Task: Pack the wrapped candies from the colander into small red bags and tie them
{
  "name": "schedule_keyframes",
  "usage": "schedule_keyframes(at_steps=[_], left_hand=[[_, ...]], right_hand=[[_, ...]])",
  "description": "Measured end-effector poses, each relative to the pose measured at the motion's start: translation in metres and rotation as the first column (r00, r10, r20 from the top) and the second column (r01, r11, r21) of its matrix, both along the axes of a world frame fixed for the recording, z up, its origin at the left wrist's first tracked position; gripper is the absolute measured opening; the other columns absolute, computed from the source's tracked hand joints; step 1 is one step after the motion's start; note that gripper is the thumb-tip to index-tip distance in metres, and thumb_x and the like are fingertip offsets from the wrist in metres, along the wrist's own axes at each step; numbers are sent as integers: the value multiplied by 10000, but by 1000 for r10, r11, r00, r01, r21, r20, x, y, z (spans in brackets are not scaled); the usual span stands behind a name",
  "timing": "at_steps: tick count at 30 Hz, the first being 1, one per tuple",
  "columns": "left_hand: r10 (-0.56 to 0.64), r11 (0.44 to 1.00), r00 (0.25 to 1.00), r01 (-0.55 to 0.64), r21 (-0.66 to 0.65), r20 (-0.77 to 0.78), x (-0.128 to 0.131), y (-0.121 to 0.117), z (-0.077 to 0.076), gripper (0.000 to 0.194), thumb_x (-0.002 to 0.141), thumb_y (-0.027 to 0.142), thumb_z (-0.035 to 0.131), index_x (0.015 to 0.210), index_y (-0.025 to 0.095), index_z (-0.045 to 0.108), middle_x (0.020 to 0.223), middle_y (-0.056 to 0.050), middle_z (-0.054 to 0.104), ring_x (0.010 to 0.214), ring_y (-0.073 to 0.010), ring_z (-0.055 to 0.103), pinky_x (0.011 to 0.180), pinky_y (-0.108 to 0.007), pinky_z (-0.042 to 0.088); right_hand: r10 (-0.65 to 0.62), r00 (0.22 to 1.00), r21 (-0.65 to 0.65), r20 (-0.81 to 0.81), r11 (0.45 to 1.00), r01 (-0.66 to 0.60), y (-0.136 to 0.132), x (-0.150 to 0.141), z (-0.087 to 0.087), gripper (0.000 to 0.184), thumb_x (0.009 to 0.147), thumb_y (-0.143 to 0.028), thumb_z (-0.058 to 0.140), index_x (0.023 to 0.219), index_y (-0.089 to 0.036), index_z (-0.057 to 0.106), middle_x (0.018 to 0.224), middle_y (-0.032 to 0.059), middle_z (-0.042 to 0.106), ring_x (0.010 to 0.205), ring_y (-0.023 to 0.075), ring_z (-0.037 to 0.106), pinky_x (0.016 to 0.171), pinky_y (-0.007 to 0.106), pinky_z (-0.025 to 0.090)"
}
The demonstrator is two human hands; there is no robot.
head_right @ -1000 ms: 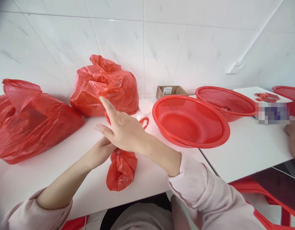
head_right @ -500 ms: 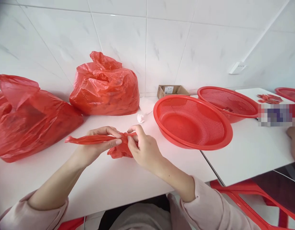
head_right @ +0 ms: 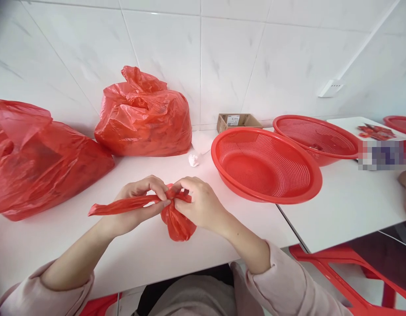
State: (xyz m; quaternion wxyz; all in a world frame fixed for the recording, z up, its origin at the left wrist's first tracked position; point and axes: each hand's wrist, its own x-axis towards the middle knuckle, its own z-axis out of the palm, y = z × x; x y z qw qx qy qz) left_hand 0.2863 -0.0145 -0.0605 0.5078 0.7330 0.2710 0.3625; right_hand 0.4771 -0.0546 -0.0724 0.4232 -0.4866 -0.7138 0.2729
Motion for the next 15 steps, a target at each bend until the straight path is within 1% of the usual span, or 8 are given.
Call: schedule_keyframes(at_steps=[2, 4, 6, 8, 10, 12, 13, 15], left_hand=[[70, 997, 997, -71, 33, 22, 1, -2, -3, 147, 838, 133, 652, 852, 214, 530, 820, 16, 604, 660, -109, 612, 564, -232, 518], [193, 970, 980, -199, 140, 53, 5, -3, -10, 234, 824, 78, 625, 893, 238, 470, 828, 32, 624, 688, -117, 621, 583, -236, 519], [311, 898, 946, -325, 296, 95, 9, -4, -18, 270, 806, 34, 606, 890, 241, 455, 846, 36, 634, 735, -125, 640, 641, -253, 531], [375, 837, 919, -391, 384, 119, 14, -6, -25, 249, 812, 36, 610, 888, 235, 482, 860, 30, 638, 748, -128, 649, 660, -261, 536], [386, 835, 916, -399, 379, 114, 16, -8, -28, 189, 854, 78, 603, 919, 235, 520, 862, 15, 639, 721, -131, 652, 621, -261, 540], [364, 844, 925, -376, 382, 105, 16, -8, -29, 143, 886, 120, 595, 964, 235, 558, 880, -3, 638, 712, -134, 647, 606, -266, 543], [349, 841, 931, -362, 402, 107, 15, -8, -29, 134, 891, 131, 598, 975, 234, 577, 894, -9, 635, 727, -136, 644, 621, -270, 545], [319, 823, 942, -331, 462, 106, 13, -6, -29, 123, 880, 136, 619, 957, 231, 621, 914, -15, 626, 784, -142, 637, 678, -275, 543]], right_hand=[[-43, 999, 70, 5, 997, 43, -4, -6, -5, 96, 801, -96, 596, 775, -187, 582, 778, -16, 624, 735, 122, 559, 698, 254, 445], [-112, 989, 252, 98, 964, 84, -8, -15, -11, 136, 810, -96, 565, 704, -176, 541, 695, -7, 579, 663, 129, 502, 646, 272, 399], [-212, 955, 441, 206, 892, 102, -13, -22, -16, 165, 816, -86, 528, 675, -171, 526, 656, 9, 551, 634, 141, 451, 622, 295, 352], [-265, 930, 498, 255, 860, 108, -16, -25, -19, 172, 819, -73, 511, 676, -165, 534, 654, 20, 553, 636, 149, 440, 621, 307, 335], [-175, 958, 379, 228, 922, 79, -17, -23, -17, 146, 834, -91, 538, 708, -160, 563, 690, 20, 583, 670, 149, 479, 653, 304, 362], [-12, 995, 146, 95, 989, -2, -17, -16, -10, 124, 882, -174, 569, 763, -163, 602, 749, 14, 616, 711, 139, 527, 683, 288, 395], [37, 999, 36, -3, 999, -37, -16, -12, -7, 137, 908, -230, 572, 795, -169, 619, 772, 8, 626, 719, 131, 541, 682, 275, 406], [33, 985, -100, -167, 994, -50, -13, -4, 0, 181, 933, -324, 570, 848, -181, 640, 801, -2, 635, 711, 114, 546, 652, 253, 410]])
